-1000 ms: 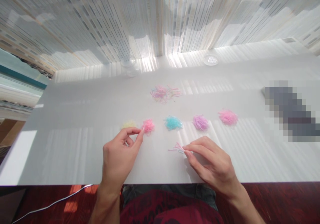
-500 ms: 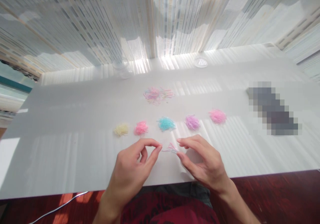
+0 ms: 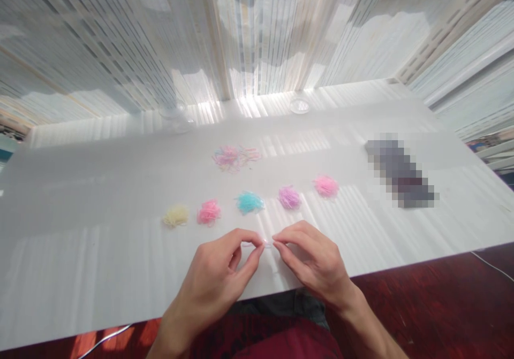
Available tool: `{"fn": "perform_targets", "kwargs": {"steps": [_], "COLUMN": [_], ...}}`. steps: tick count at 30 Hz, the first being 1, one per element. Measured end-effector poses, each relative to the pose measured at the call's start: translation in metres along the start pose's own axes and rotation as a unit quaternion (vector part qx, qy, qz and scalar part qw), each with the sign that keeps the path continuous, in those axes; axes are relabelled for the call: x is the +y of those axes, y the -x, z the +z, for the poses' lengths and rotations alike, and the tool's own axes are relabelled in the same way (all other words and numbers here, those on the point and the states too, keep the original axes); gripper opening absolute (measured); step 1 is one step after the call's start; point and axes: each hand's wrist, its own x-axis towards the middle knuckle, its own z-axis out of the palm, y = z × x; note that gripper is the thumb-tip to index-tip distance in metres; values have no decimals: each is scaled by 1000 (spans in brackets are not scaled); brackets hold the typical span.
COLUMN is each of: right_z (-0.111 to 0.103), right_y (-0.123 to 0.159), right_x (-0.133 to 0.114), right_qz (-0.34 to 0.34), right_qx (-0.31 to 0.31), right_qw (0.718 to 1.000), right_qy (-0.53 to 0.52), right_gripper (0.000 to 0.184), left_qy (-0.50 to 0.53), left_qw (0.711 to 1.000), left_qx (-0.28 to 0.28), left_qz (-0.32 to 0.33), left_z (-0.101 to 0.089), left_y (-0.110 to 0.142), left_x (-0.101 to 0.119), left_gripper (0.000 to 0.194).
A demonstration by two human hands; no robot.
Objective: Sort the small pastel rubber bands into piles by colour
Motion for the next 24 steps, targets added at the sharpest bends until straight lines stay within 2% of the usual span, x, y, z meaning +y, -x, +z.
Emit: {"fn": "perform_targets", "kwargs": {"steps": [4, 6, 8, 10, 13, 17, 24], "right_z": [-5, -14, -29, -45, -63, -67, -62], "right_y": [1, -1, -4, -10, -19, -27, -24], "right_x": [1, 3, 9, 18, 34, 47, 48], "right_qz": [-3, -5, 3, 30, 87, 131, 152], "right_qx": [6, 30, 83, 154, 217, 219, 217], "right_qw": [1000, 999, 992, 974, 944, 929, 921], "right_qy": [15, 40, 92, 164, 233, 270, 287], "right_gripper": [14, 15, 14, 11, 5, 9, 13], "left_qy": [8, 10, 12, 13, 8, 14, 7], "left_qw": [1000, 999, 998, 997, 997, 997, 996], "left_qx": [11, 30, 56, 76, 74, 74, 94], "left_qz": [2, 10, 15, 11, 0, 0, 8], "left_z": [2, 3, 4, 6, 10, 13, 10], "left_y": [-3, -3, -1, 3, 12, 23, 25], "left_x": [1, -1, -4, -9, -19, -27, -25], "left_gripper": [10, 8, 8, 7, 5, 6, 4]}}
